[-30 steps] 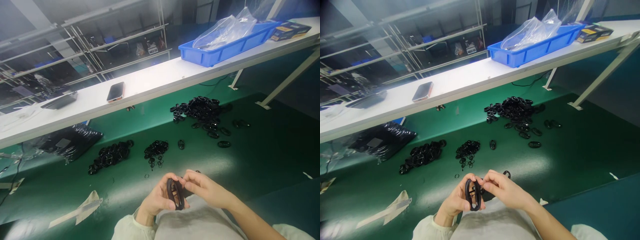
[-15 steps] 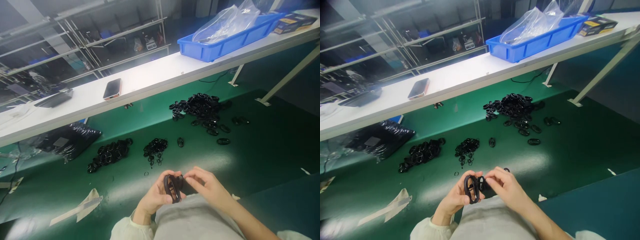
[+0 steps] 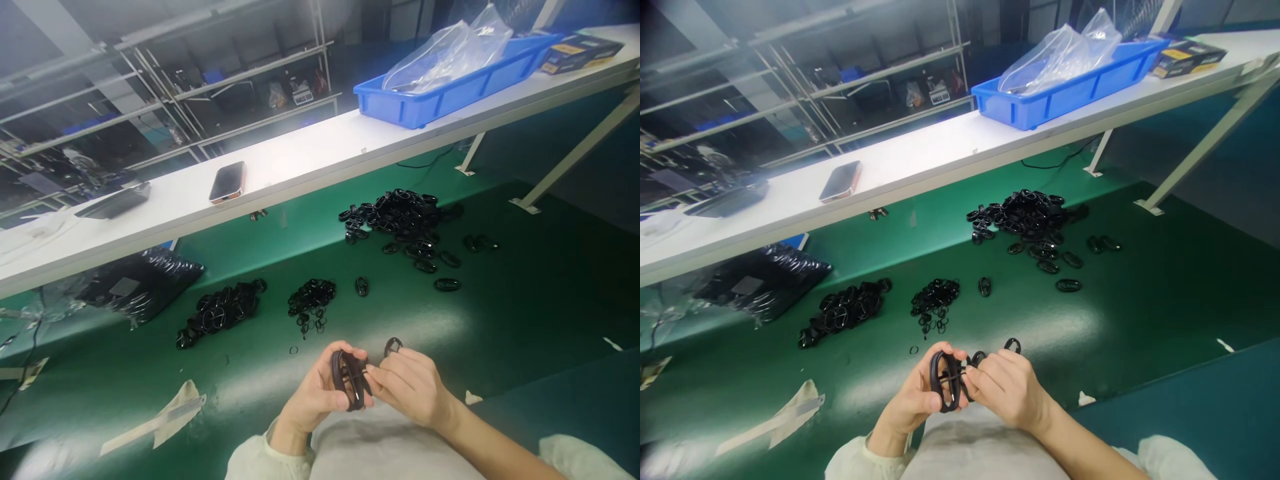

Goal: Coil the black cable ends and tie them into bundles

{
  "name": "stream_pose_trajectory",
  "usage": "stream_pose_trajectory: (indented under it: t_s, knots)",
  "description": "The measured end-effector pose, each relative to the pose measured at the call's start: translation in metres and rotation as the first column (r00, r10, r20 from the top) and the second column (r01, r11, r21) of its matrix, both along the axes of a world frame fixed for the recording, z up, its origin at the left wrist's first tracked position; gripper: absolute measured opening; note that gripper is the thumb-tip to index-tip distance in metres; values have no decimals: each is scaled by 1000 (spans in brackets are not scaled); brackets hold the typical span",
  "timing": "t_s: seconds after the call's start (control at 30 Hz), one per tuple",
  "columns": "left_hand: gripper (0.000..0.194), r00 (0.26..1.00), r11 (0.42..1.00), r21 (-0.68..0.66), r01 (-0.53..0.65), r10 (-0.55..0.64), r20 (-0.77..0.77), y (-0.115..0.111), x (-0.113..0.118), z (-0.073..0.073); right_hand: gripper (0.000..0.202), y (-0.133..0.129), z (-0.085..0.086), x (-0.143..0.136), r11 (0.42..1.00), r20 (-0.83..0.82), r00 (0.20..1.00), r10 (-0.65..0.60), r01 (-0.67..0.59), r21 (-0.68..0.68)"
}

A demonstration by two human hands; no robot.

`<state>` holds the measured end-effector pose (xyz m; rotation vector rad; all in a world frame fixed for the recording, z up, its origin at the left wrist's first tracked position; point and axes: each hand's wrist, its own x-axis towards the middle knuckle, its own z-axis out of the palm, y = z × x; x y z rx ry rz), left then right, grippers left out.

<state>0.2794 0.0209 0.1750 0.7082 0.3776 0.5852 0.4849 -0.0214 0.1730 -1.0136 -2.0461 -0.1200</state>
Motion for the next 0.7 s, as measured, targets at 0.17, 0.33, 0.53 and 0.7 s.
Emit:
stream_pose_trajectory:
  t_s: [0.17, 0.33, 0.53, 0.7]
  knots:
    - [61, 999, 1000, -10, -19, 19, 30, -3, 8, 0, 17, -2, -19, -12, 991, -66, 989, -136, 136, -4]
    - [60, 997, 997, 18, -77, 78, -13, -4, 8, 4, 15, -2, -23, -12, 981, -56, 981, -187, 189, 32]
    - [59, 998, 998, 37, -43, 41, 54, 1, 9, 9, 8, 3, -18, -8, 973, -154, 975, -160, 182, 142]
    - [61, 995, 997, 50, -56, 52, 80, 4, 2, 9, 18, -2, -27, -1, 981, -247, 952, -183, 194, 20]
